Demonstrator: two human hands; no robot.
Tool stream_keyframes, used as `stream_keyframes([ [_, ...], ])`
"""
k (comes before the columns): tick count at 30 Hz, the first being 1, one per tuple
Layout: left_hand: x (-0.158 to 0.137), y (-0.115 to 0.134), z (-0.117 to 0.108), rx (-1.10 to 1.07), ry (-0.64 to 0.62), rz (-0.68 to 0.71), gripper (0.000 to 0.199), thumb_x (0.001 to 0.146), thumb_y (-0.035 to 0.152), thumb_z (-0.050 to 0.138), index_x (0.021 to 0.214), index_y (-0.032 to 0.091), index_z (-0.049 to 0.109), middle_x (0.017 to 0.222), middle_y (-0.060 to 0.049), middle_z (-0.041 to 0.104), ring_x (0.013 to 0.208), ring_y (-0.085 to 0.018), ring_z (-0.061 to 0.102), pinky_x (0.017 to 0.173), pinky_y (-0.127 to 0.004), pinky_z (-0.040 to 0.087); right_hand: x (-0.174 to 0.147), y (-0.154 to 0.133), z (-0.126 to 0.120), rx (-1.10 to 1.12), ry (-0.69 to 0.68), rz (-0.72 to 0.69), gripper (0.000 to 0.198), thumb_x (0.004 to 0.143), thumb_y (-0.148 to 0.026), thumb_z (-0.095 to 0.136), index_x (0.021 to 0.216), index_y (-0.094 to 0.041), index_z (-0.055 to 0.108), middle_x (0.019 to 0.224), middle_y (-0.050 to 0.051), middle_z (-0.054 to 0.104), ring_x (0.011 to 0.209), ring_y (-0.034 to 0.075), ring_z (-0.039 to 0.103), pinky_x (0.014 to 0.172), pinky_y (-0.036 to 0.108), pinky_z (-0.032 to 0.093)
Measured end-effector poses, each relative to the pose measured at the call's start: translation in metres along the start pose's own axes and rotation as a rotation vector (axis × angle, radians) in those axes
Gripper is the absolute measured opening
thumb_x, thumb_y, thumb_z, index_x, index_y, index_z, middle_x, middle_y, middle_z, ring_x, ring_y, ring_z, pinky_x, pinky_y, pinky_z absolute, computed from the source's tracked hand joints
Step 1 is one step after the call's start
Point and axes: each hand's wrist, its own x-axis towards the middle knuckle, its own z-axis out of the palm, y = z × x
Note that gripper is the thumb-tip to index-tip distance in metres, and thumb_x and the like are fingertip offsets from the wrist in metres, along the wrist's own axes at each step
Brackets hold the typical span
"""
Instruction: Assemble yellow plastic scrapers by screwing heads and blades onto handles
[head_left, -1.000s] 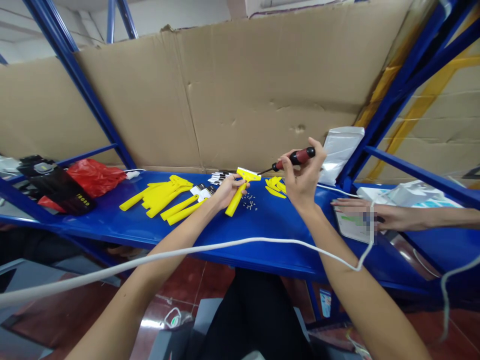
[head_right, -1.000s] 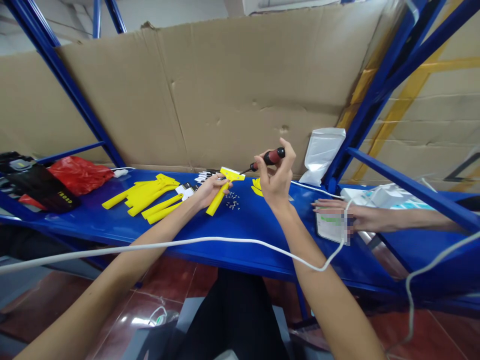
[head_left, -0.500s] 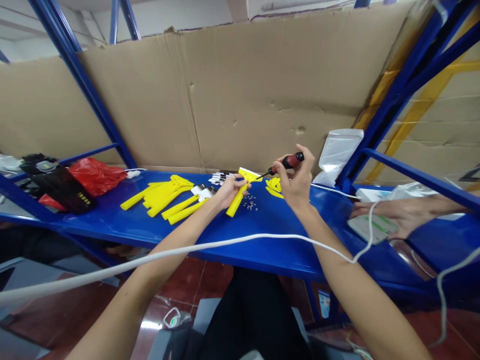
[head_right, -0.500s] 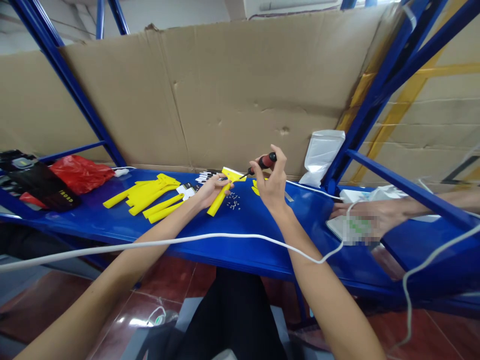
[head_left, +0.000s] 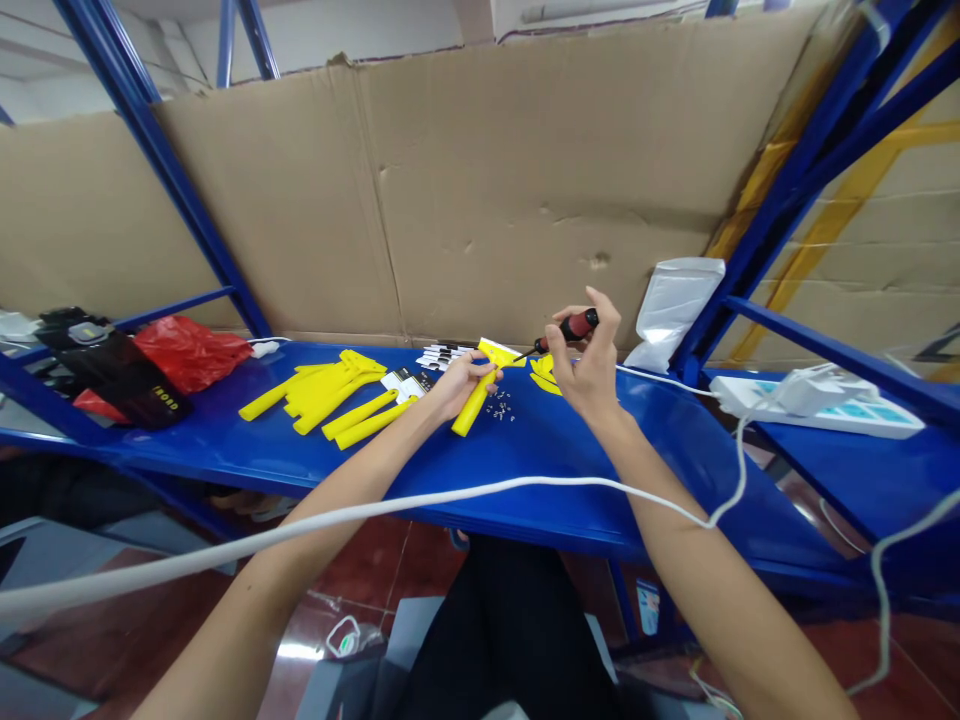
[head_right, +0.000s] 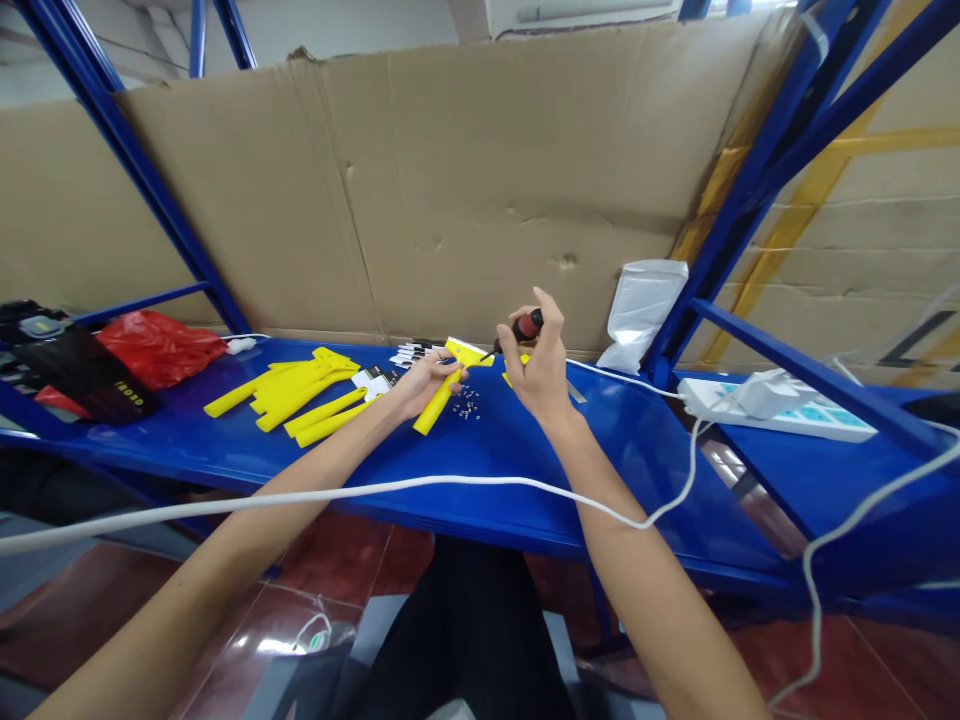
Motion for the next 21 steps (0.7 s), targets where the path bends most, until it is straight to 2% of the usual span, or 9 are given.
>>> stream_keyframes([
  [3,0.0024,0.0007,-0.0033,-0.02,-0.003,-0.008,0.039,0.08,-0.005,0.078,0.108,0.017,0.06,0.094,-0.007,0.069,0.077,-0.016,0.068,0.06,-0.025,0.043,0.0003,0.0013,0.0029,0.109,-0.059,-0.04,0.082,0.106,-0.036,0.067,0.176,-0.041,0.024,0.151,0.013,0.061,0.131,0.033,0.074,0.11,0.062,0.067],
  [5,0.0035,0.0011,-0.0048,-0.017,-0.004,-0.009,0.038,0.08,-0.005,0.077,0.107,0.016,0.061,0.095,-0.007,0.069,0.076,-0.015,0.067,0.059,-0.024,0.043,0.0001,0.0025,0.0041,0.168,-0.092,-0.008,0.083,0.106,-0.036,0.067,0.176,-0.042,0.023,0.158,0.013,0.058,0.127,0.031,0.077,0.107,0.056,0.069],
  [8,0.0038,0.0008,-0.0051,0.001,0.008,-0.01,0.039,0.082,-0.005,0.077,0.109,0.017,0.061,0.097,-0.007,0.07,0.076,-0.015,0.067,0.059,-0.024,0.043,0.0,0.0031,0.0024,0.129,-0.074,0.06,0.077,0.107,-0.045,0.071,0.172,-0.039,0.031,0.138,0.011,0.071,0.105,0.027,0.08,0.095,0.052,0.073],
  [10,0.0034,0.0,-0.0041,0.006,0.026,-0.009,0.041,0.083,-0.005,0.077,0.112,0.018,0.059,0.099,-0.007,0.07,0.077,-0.015,0.067,0.059,-0.023,0.043,0.0006,0.0026,-0.0002,0.067,-0.034,0.08,0.075,0.104,-0.055,0.076,0.166,-0.036,0.039,0.121,0.009,0.075,0.099,0.028,0.079,0.091,0.052,0.074],
  [12,0.0026,-0.0005,-0.0029,0.0,0.041,0.0,0.043,0.083,-0.005,0.078,0.113,0.019,0.058,0.1,-0.007,0.07,0.077,-0.015,0.068,0.059,-0.022,0.043,0.0015,0.0021,-0.0022,0.033,0.006,0.083,0.073,0.103,-0.061,0.076,0.162,-0.034,0.043,0.115,0.008,0.074,0.098,0.029,0.078,0.089,0.054,0.074],
  [17,0.0015,0.0014,-0.0026,-0.01,0.074,0.031,0.044,0.083,-0.005,0.079,0.112,0.02,0.057,0.099,-0.007,0.069,0.078,-0.015,0.067,0.059,-0.023,0.044,0.0025,0.0035,0.0007,0.107,-0.023,0.053,0.076,0.105,-0.058,0.072,0.166,-0.032,0.033,0.133,0.013,0.07,0.111,0.029,0.08,0.1,0.054,0.072],
  [21,0.0012,0.0035,-0.0035,0.008,0.086,0.033,0.043,0.082,-0.006,0.078,0.11,0.019,0.056,0.098,-0.007,0.069,0.077,-0.016,0.068,0.059,-0.023,0.044,0.0011,0.0041,0.0031,0.171,-0.073,0.098,0.078,0.106,-0.058,0.071,0.168,-0.036,0.029,0.146,0.014,0.067,0.113,0.028,0.081,0.099,0.05,0.073],
])
